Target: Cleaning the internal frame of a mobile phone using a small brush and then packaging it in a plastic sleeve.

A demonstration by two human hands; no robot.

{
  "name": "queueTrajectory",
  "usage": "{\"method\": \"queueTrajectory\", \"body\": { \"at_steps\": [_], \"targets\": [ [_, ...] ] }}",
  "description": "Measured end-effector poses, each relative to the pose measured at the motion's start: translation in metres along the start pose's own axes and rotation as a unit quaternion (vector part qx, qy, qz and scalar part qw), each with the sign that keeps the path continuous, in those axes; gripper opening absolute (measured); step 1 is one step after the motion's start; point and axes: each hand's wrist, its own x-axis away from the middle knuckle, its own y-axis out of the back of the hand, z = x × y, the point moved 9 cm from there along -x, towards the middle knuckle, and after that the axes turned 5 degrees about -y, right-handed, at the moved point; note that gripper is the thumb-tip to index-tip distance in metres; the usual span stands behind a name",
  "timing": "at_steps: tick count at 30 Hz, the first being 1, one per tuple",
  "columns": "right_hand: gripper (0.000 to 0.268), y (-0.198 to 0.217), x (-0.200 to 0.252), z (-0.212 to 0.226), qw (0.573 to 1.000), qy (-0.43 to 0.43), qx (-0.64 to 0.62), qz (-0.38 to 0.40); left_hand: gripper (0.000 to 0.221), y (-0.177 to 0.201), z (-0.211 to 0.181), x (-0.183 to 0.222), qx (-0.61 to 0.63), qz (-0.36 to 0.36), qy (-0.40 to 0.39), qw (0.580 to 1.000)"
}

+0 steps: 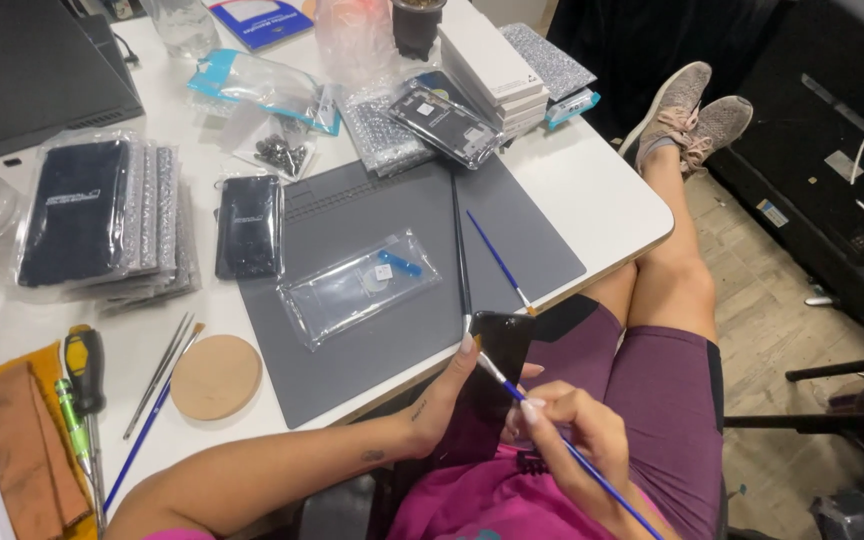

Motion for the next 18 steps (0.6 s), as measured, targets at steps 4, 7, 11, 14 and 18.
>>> {"method": "queueTrajectory", "body": {
  "at_steps": [4,7,11,14,18],
  "targets": [
    [0.020,0.015,-0.004,0.003,0.993,-0.041,-0.057,-0.091,0.101,-0.001,0.008,-0.008,0.065,0.068,-0.056,0.994],
    [0.021,0.011,-0.004,-0.002,0.999,-0.013,0.046,-0.012,0.105,0.005,0.001,-0.009,0.047,0.018,-0.041,0.998],
    [0.025,0.032,0.004,-0.009,0.990,-0.060,0.075,-0.099,0.098,-0.008,-0.008,-0.003,0.056,0.063,-0.079,0.993],
    [0.027,0.035,-0.001,-0.011,0.990,-0.055,0.083,-0.095,0.095,-0.010,-0.018,-0.005,0.030,0.073,-0.091,0.993],
    [0.025,0.038,0.001,-0.003,0.987,-0.071,0.104,-0.100,0.102,-0.013,-0.018,0.001,0.053,0.049,-0.050,0.996]
  ]
}}
